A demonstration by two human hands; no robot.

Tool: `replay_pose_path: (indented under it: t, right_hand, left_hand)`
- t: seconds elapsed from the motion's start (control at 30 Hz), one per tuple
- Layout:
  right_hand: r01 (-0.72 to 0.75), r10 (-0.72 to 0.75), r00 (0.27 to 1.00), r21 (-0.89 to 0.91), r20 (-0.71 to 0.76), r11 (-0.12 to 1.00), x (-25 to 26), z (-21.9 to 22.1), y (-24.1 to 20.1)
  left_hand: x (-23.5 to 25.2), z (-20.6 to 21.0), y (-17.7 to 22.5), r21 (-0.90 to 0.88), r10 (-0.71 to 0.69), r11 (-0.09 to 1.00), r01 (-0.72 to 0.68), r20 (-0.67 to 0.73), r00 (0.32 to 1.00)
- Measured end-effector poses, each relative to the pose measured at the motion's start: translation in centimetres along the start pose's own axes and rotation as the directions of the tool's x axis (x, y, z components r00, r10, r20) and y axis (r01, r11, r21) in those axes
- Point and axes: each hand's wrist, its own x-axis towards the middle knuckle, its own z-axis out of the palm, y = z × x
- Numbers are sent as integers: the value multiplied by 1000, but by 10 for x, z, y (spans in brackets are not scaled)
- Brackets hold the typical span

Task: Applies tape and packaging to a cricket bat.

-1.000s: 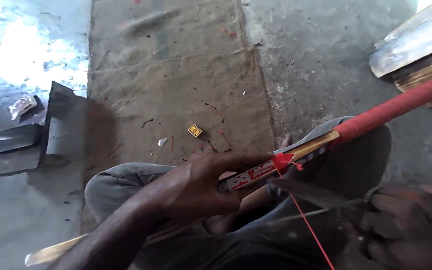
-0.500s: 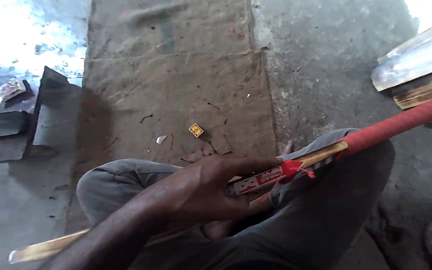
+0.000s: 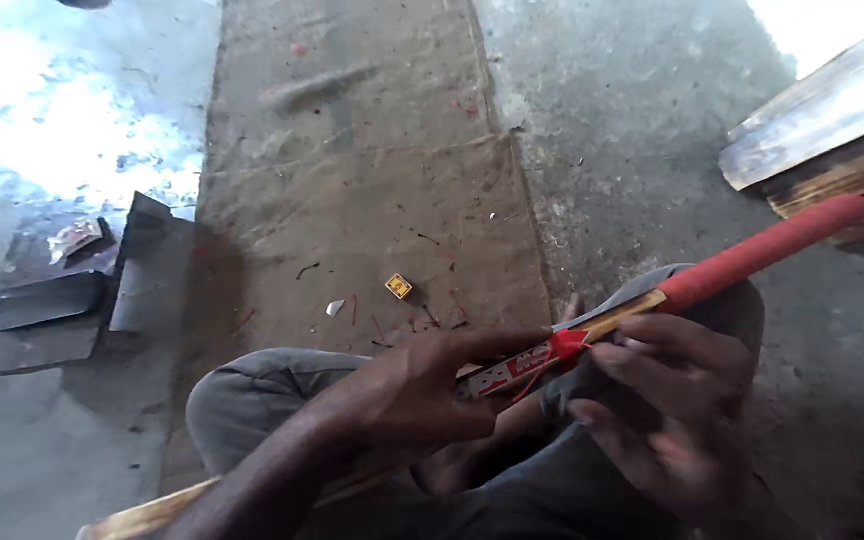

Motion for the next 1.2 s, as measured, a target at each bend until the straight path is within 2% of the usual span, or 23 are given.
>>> replay_pose_path:
  t: [0.07, 0.13, 0.27, 0.37, 0.47, 0.53, 0.63, 0.73, 0.83, 1.0, 1.1, 1.2]
  right_hand:
    - [22, -25, 999, 56, 46, 998, 11, 20, -2]
    - [-3, -4, 998, 112, 62, 994, 12, 29, -2]
    - [-137, 108, 989, 334, 104, 933, 16, 22, 1]
    - [-216, 159, 971, 367, 179, 905, 22, 16, -1]
    - [-301, 240, 947, 318, 215, 899, 27, 19, -7]
    - [-364, 313, 925, 272, 214, 891, 32, 19, -12]
    - [-439, 389, 891, 228, 234, 869, 39, 17, -17]
    - [-455, 410, 875, 144, 258, 879, 43, 15, -16]
    - [-424, 406, 875, 12, 265, 906, 46, 12, -19]
    - [-279, 334, 901, -222, 277, 934, 51, 15, -26]
    - [-226, 298, 898, -242, 324, 944, 55, 13, -25]
    - [-173, 265, 879, -253, 396, 952, 59, 9, -22]
  left_hand:
    - [-1, 0, -1, -3, 38, 999, -38, -18, 999]
    - [-2, 0, 0, 27, 20, 999, -19, -15, 1000]
    - [-1, -1, -4, 29, 22, 999, -22, -20, 1000]
    - [1, -1, -7, 20, 64, 998, -63, -22, 998]
    - [5, -4, 0, 32, 100, 995, -97, -121, 988]
    - [6, -3, 3, 108, 131, 988, -112, -198, 971]
    - [4, 1, 2, 241, 194, 962, -132, -257, 947]
    - [4, 2, 0, 268, 238, 950, -161, -289, 927]
    - [5, 5, 1, 373, 300, 912, -171, -322, 898]
    - [4, 10, 3, 528, 421, 827, -195, -349, 837]
    - [4, 11, 6, 594, 478, 781, -194, -367, 798]
    - [4, 12, 7, 598, 469, 782, -176, -380, 797]
